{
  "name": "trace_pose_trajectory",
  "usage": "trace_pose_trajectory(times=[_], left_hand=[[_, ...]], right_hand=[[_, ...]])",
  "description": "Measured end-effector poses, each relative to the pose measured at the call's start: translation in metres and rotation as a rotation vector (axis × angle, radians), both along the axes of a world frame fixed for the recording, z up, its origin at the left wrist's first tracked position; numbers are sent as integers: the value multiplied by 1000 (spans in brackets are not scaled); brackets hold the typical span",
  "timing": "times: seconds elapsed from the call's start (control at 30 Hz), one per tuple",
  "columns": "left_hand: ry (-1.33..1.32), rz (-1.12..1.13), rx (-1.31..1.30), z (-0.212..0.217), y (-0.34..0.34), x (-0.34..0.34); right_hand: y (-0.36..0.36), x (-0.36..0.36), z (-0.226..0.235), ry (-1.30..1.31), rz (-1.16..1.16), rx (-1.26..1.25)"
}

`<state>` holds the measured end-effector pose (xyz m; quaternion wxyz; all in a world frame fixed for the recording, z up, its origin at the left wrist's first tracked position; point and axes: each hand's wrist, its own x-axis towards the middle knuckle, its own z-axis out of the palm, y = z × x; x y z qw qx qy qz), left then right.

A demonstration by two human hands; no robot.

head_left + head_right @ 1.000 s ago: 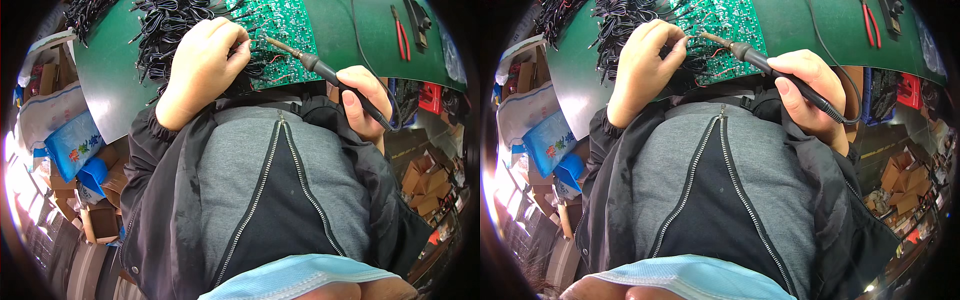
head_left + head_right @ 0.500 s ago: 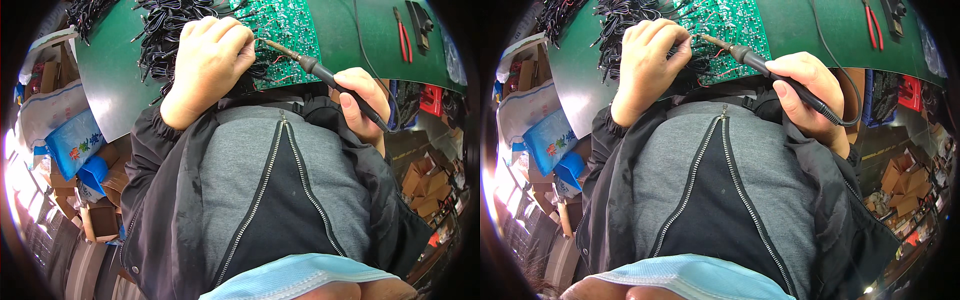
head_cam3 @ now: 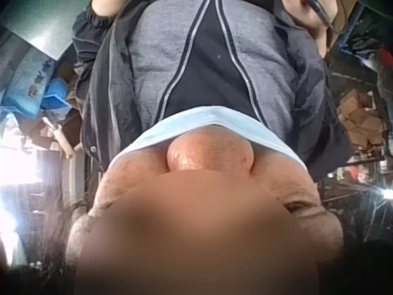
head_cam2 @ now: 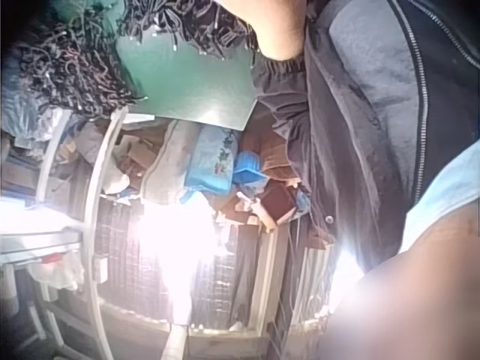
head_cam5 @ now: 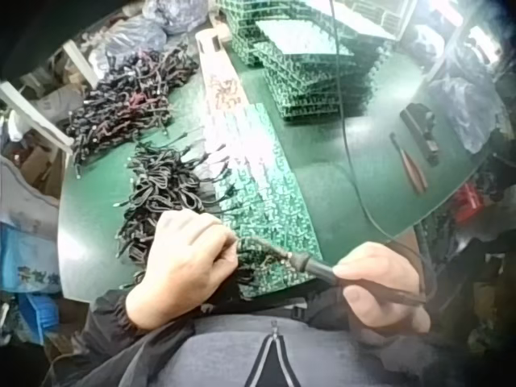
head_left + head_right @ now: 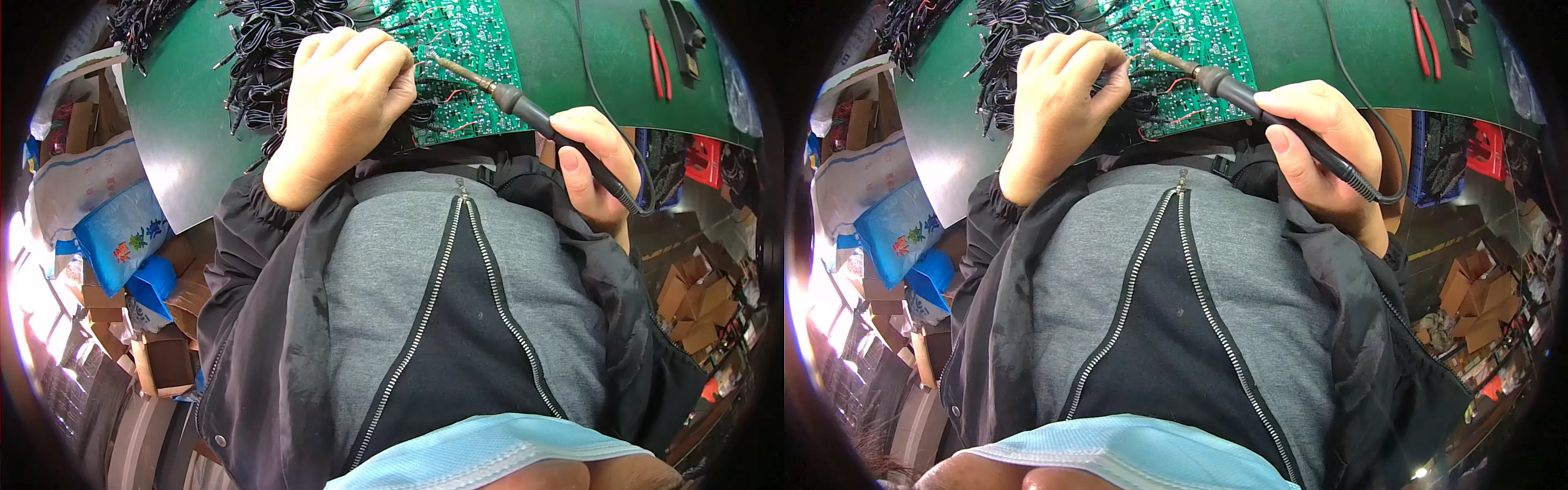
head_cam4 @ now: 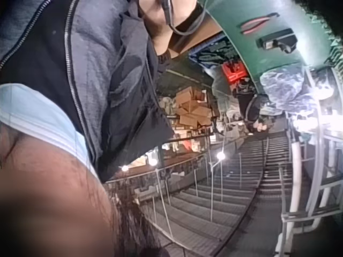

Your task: Soldering electronic components onto a printed circuit board.

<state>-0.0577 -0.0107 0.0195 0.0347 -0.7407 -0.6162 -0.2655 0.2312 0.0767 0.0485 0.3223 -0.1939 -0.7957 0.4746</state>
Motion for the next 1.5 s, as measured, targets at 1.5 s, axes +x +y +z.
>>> trace_pose_trajectory(times=[1.5], left_hand=[[-1458,1158,-343,-35,-399,-123]], right_hand=[[39,-23,-3,283,-187,1]])
